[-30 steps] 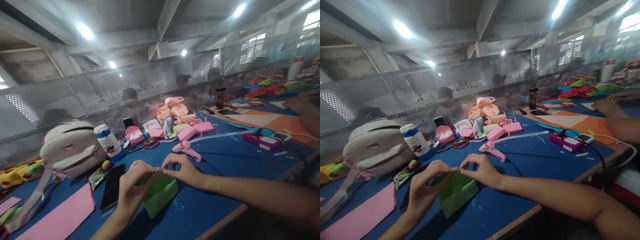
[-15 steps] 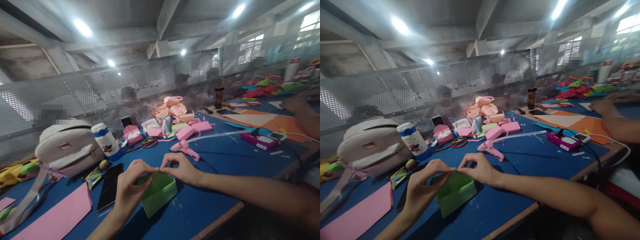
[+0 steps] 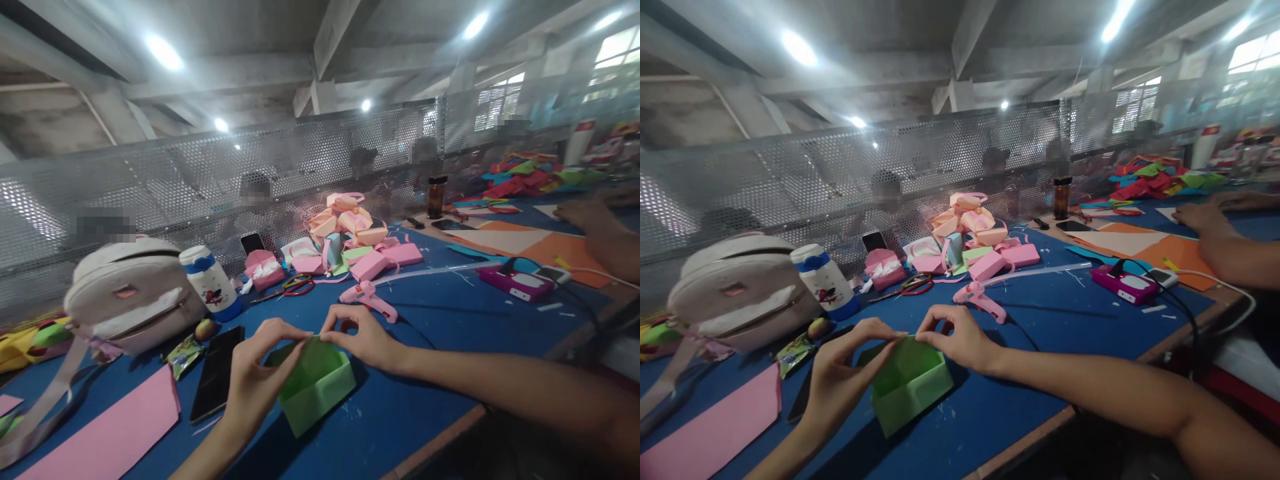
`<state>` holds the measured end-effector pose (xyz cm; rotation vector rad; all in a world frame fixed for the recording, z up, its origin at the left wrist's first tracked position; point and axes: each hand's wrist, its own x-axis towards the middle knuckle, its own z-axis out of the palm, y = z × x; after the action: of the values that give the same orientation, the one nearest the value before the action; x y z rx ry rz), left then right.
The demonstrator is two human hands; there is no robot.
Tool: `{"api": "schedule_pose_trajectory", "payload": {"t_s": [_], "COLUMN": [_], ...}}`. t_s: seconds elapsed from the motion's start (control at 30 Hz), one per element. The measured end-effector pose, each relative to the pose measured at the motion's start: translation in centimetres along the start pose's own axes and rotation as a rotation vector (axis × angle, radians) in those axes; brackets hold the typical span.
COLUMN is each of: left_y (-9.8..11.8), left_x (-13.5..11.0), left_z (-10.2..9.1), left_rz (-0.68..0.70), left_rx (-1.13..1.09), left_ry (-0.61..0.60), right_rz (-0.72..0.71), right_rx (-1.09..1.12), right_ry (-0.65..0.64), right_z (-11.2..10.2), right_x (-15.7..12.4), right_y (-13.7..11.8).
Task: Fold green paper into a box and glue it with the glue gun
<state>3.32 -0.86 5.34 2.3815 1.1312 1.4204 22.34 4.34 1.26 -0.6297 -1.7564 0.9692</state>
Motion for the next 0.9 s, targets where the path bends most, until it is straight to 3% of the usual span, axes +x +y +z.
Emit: {"api": "schedule_pose_trajectory", "payload": {"t_s": [0.17,0.33,0.57,0.7,0.9], "left_y": [-0.3,-0.4,-0.4,-0.9,-1.3], "left_x": [0.2,0.3,0.2,0.2,0.3], "left_z": [0.3,0.1,-0.1,-0.1,-0.4], "left_rz": [-0.1,-0.107,0.003,0.004,-0.038], "left_rx": [0.02,0.049,0.121,0.094,0.089], "left_ry": [-0.089,-0.159,-0.121,-0.134,-0.061], "right_rz": [-0.105,-0.181,-0.143,-0.147,-0.105], "right_rx": [-0.083,-0.103,-0.088,-0.109,-0.132], "right_ry": [-0.03,-0.042,-0.069,-0.05,-0.057], "right_z": [0.2,0.4,0.3,0.0,-0.5], "right_x": [-0.4,-0.7,-0.5,-0.4,0.1], "right_y": [0.1,0.4,0.4,0.3,0.8]}}
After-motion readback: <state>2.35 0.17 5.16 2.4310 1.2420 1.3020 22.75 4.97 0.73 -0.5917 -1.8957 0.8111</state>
